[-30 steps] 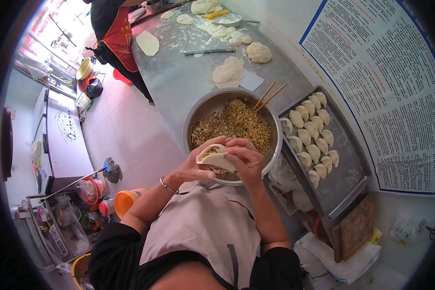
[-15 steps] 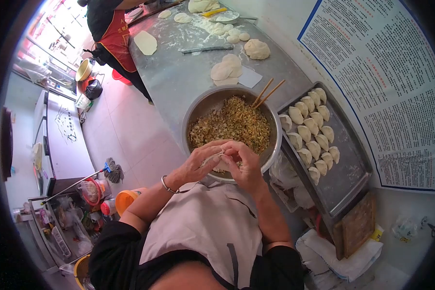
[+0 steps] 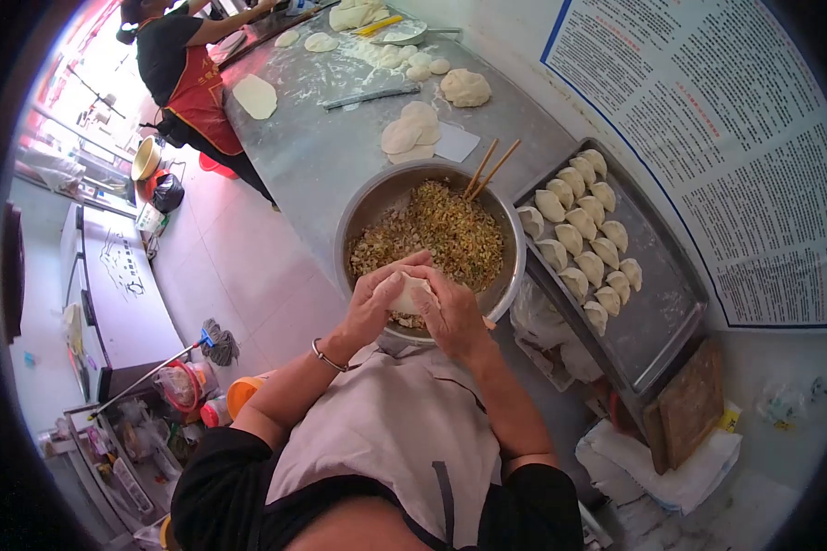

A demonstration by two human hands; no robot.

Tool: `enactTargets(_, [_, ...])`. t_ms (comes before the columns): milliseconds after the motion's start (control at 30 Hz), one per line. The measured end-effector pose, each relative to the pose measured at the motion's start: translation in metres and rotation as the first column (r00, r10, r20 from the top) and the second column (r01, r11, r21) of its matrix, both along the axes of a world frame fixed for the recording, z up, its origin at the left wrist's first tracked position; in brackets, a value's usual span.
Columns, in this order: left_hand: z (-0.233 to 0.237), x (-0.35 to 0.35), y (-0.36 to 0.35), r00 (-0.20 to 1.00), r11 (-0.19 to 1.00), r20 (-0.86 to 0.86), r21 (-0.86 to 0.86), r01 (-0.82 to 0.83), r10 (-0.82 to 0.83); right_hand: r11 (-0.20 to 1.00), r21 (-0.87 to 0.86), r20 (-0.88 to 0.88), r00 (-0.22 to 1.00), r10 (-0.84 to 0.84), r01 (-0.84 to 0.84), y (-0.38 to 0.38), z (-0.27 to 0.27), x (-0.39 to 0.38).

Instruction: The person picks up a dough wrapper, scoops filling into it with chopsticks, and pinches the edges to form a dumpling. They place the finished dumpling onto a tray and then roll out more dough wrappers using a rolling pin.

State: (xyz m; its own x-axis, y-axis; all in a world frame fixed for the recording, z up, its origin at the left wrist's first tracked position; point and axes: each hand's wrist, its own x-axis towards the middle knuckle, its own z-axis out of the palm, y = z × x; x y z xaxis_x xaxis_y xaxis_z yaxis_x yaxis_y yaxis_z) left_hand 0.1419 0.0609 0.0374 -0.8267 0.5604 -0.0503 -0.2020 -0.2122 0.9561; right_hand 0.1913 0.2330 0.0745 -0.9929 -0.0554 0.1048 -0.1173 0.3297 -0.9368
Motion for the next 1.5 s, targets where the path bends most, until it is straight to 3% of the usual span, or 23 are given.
enactTargets(167, [-0.001,-0.001,0.02,0.953,0.92,-0.275,-0.329,-0.215,0.125,0.955,0.197,-0.163,0.968,-0.191,0.222,-0.012,-0.027,-0.005])
enactTargets(300, [-0.014,-0.014,0.029,0.91,0.883,-0.401,-0.382,-0.274,0.108,0.881,0.362,-0.2,0.948,-0.247,0.306,-0.017,-0.045,-0.012])
enactTargets(533, [-0.038,-0.037,0.042,0.962,0.882,-0.269,-0.462,-0.093,-0.04,0.832,0.427,-0.134,0.934,-0.33,0.355,-0.007,-0.068,-0.021])
enactTargets(600, [-0.061,-0.046,0.047,0.984,0.864,-0.151,-0.504,0.009,-0.098,0.871,0.386,-0.074,0.951,-0.299,0.304,0.005,-0.063,-0.024])
enactTargets(667, [-0.082,-0.058,0.053,0.978,0.97,0.157,-0.177,0.165,-0.138,0.922,0.283,0.039,0.957,-0.288,0.266,0.022,-0.061,-0.025])
enactTargets(733, [-0.035,-0.062,0.07,0.939,0.964,0.298,-0.149,0.222,-0.17,0.964,0.108,0.217,0.941,-0.26,0.242,0.04,-0.062,-0.022])
enactTargets(833, [-0.037,-0.052,0.102,0.992,0.976,0.108,-0.199,0.083,-0.062,0.962,-0.119,0.267,0.941,-0.208,0.247,0.084,-0.082,-0.019])
enactTargets(867, [-0.032,-0.054,0.105,0.988,0.957,0.054,-0.248,0.154,-0.145,0.887,-0.345,0.434,0.89,-0.14,0.308,0.107,-0.077,-0.016])
enactTargets(933, [-0.01,-0.052,0.12,0.991,0.958,0.07,-0.255,0.131,-0.117,0.773,-0.513,0.391,0.903,-0.178,0.374,0.167,-0.096,-0.014])
enactTargets(1000, [0.001,-0.049,0.129,0.988,0.974,0.153,-0.217,0.071,-0.038,0.739,-0.497,0.347,0.885,-0.31,0.454,0.241,-0.076,-0.018])
enactTargets(1067, [-0.006,-0.049,0.127,0.987,0.972,0.147,-0.234,-0.024,0.06,0.766,-0.101,0.117,0.772,-0.625,0.635,0.32,-0.105,-0.031])
enactTargets(1133, [-0.01,-0.047,0.122,0.974,0.957,0.156,-0.265,-0.122,0.167,0.689,0.147,-0.065,0.702,-0.709,0.709,0.388,-0.128,-0.042])
enactTargets(1300, [-0.014,-0.055,0.095,0.914,0.881,0.129,-0.349,-0.32,0.384,0.598,0.402,-0.102,0.683,-0.723,0.693,0.481,-0.207,-0.066])
enactTargets(1500, [-0.035,-0.087,0.047,0.866,0.811,0.066,-0.391,-0.434,0.495,0.499,0.703,-0.011,0.709,-0.705,0.507,0.501,-0.234,-0.075])
